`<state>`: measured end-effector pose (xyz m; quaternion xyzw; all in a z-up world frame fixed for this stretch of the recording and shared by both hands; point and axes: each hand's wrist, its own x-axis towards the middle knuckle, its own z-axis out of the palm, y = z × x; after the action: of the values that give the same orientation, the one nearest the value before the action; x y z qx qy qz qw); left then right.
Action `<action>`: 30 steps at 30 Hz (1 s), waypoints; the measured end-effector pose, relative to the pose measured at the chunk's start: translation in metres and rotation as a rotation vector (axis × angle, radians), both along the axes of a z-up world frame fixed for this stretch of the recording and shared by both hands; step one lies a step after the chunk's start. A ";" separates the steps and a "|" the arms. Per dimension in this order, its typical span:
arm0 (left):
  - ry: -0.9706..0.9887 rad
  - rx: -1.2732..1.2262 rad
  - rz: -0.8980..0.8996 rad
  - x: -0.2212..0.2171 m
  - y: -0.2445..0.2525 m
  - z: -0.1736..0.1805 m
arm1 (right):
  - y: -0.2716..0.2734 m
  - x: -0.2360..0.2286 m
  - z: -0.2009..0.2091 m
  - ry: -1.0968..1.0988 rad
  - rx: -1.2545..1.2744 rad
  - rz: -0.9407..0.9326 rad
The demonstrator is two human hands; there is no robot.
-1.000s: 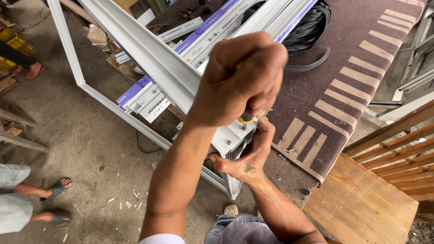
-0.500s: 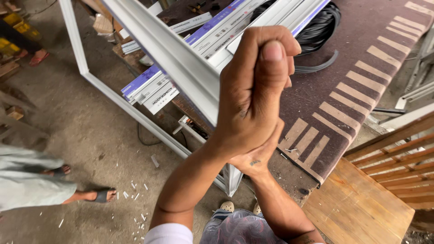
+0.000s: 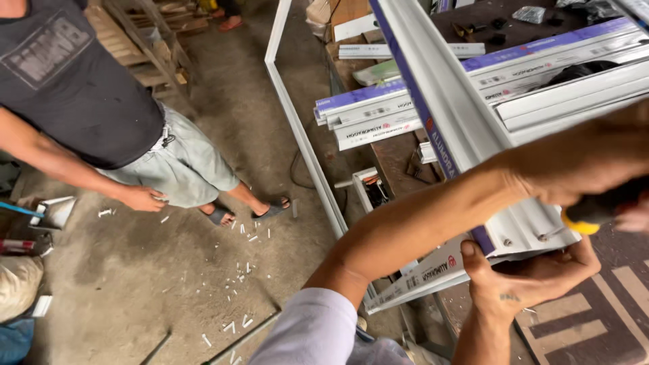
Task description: The person uses an angle grinder to sharpen a screwdriver, then walks to a workbench to assemble a white aluminum window frame. They use the screwdriver to tighten screws into the frame corners and later use a yellow power drill to secure the joints.
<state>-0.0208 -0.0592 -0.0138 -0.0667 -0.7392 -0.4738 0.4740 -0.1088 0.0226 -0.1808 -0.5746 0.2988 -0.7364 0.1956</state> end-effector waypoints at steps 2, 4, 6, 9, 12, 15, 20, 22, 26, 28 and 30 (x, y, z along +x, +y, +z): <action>0.002 -0.014 0.154 0.007 0.007 -0.005 | 0.001 0.000 -0.003 -0.012 0.015 0.003; 0.015 -0.021 0.282 -0.004 0.017 -0.018 | 0.009 -0.004 -0.010 -0.068 0.067 -0.031; 0.057 -0.001 0.373 -0.017 0.043 -0.022 | 0.024 -0.001 -0.006 -0.091 0.085 -0.049; 0.078 0.028 0.559 -0.028 0.072 -0.023 | 0.028 0.019 0.000 -0.122 0.076 0.047; 0.122 0.041 0.697 -0.029 0.084 -0.020 | 0.033 0.020 0.004 -0.142 0.085 0.105; 0.227 0.059 0.466 -0.020 0.082 -0.008 | 0.033 0.023 0.005 -0.161 0.089 0.155; 0.074 0.315 -0.177 0.007 0.050 0.007 | 0.033 0.021 -0.004 -0.176 0.097 0.192; -0.006 0.266 -0.370 0.021 0.039 0.009 | 0.034 0.021 -0.006 -0.176 0.138 0.186; 0.063 0.218 -0.338 0.028 0.047 0.014 | 0.037 0.024 -0.004 -0.249 0.169 0.235; 0.103 0.115 0.116 0.023 0.066 0.014 | 0.038 0.024 -0.002 -0.212 0.138 0.202; 0.095 0.056 0.435 0.013 0.089 0.010 | 0.038 0.023 -0.002 -0.157 0.125 0.180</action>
<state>-0.0076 0.0296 -0.0043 0.0850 -0.6995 -0.3770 0.6011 -0.0858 0.0606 -0.1832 -0.5266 0.2751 -0.7383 0.3192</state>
